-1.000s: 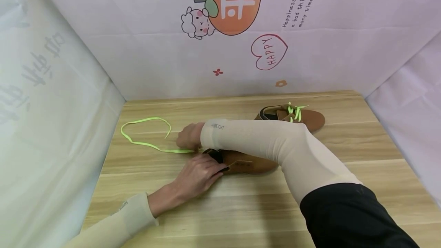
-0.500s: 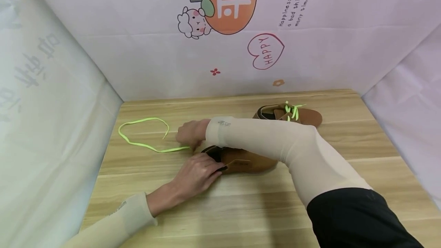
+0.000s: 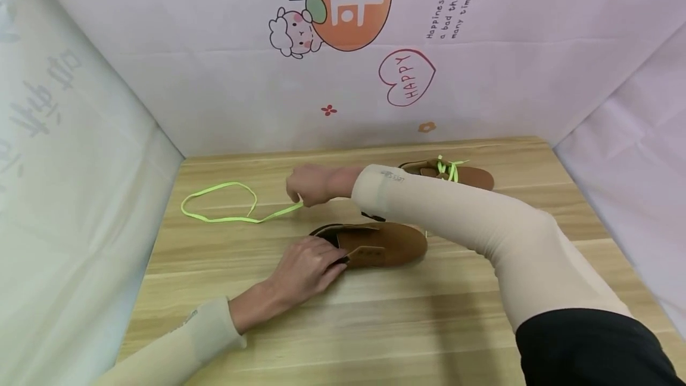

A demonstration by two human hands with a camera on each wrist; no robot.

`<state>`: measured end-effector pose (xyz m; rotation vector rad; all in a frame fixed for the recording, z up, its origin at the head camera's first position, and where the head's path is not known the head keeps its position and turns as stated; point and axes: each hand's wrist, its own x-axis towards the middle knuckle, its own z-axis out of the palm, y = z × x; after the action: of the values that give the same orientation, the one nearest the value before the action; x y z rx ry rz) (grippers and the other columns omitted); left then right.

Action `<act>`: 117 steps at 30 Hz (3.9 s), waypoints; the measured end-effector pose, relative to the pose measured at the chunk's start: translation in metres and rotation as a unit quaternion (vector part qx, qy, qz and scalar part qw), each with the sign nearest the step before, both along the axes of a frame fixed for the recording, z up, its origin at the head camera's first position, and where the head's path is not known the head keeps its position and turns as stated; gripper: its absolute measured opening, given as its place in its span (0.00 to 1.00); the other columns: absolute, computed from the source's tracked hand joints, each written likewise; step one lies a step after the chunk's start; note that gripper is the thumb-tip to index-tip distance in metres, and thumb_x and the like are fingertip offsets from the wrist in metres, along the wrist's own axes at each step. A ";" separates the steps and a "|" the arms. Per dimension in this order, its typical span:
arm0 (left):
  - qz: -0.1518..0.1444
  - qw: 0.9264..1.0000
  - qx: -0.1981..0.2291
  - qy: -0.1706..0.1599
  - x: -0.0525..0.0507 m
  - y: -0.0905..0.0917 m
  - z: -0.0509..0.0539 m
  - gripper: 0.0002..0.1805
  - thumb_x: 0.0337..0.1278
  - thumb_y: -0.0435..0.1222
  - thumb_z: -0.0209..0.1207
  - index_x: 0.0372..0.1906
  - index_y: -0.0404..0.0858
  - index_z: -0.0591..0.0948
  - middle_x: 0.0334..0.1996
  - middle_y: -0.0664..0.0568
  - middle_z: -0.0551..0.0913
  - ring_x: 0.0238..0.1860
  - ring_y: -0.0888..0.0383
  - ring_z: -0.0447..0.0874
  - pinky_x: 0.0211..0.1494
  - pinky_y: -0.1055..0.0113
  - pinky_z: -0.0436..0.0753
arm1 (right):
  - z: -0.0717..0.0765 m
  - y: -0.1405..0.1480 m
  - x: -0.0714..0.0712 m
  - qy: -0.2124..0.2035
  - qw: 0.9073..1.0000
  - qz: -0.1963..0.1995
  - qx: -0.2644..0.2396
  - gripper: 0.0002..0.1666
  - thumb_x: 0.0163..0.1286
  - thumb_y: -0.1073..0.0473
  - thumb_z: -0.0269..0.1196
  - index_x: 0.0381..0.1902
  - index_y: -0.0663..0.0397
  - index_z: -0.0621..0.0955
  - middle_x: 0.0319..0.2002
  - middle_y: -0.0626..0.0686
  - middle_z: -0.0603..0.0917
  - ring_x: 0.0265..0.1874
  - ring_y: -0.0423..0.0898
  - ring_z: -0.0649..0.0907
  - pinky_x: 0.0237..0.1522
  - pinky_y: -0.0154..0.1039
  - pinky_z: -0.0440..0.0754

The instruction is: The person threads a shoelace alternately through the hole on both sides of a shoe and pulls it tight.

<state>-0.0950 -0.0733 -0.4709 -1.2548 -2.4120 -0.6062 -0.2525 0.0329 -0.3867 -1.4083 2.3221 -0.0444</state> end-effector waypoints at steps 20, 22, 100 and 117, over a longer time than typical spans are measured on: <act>0.044 0.991 0.040 -0.118 0.002 0.024 0.011 0.08 0.64 0.41 0.74 0.43 0.42 0.93 0.36 0.55 0.93 0.34 0.62 0.90 0.34 0.67 0.86 | 0.023 0.104 0.005 -0.175 0.954 -0.117 -0.211 0.11 0.74 0.72 0.62 0.48 0.67 0.89 0.40 0.56 0.92 0.39 0.48 0.92 0.44 0.35 0.89; 0.046 0.987 0.042 -0.146 0.001 0.026 0.013 0.08 0.65 0.41 0.73 0.43 0.42 0.93 0.37 0.55 0.94 0.27 0.66 0.85 0.30 0.71 0.82 | 0.023 0.115 0.008 -0.178 0.949 -0.126 -0.228 0.09 0.74 0.72 0.65 0.47 0.67 0.89 0.39 0.57 0.92 0.38 0.48 0.92 0.44 0.36 0.89; 0.075 0.978 0.054 -0.186 -0.001 0.046 0.011 0.04 0.62 0.41 0.74 0.38 0.46 0.94 0.13 0.65 0.75 0.15 0.74 0.51 0.19 0.74 0.57 | -0.069 0.177 0.196 -0.358 0.686 -0.504 -0.384 0.14 0.74 0.66 0.68 0.42 0.80 0.84 0.31 0.67 0.90 0.29 0.56 0.92 0.33 0.42 0.91; 0.069 0.978 0.056 -0.189 0.001 0.046 0.011 0.05 0.63 0.40 0.74 0.39 0.44 0.94 0.11 0.65 0.69 0.15 0.74 0.48 0.18 0.76 0.55 | -0.077 0.161 0.190 -0.320 0.669 -0.531 -0.410 0.12 0.75 0.67 0.66 0.43 0.79 0.85 0.30 0.63 0.91 0.29 0.59 0.92 0.30 0.40 0.89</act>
<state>-0.0943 -0.0272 -0.4595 -0.9873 -2.6932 -1.0001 -0.0628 0.1935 -0.4633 0.0664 2.1176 -1.7613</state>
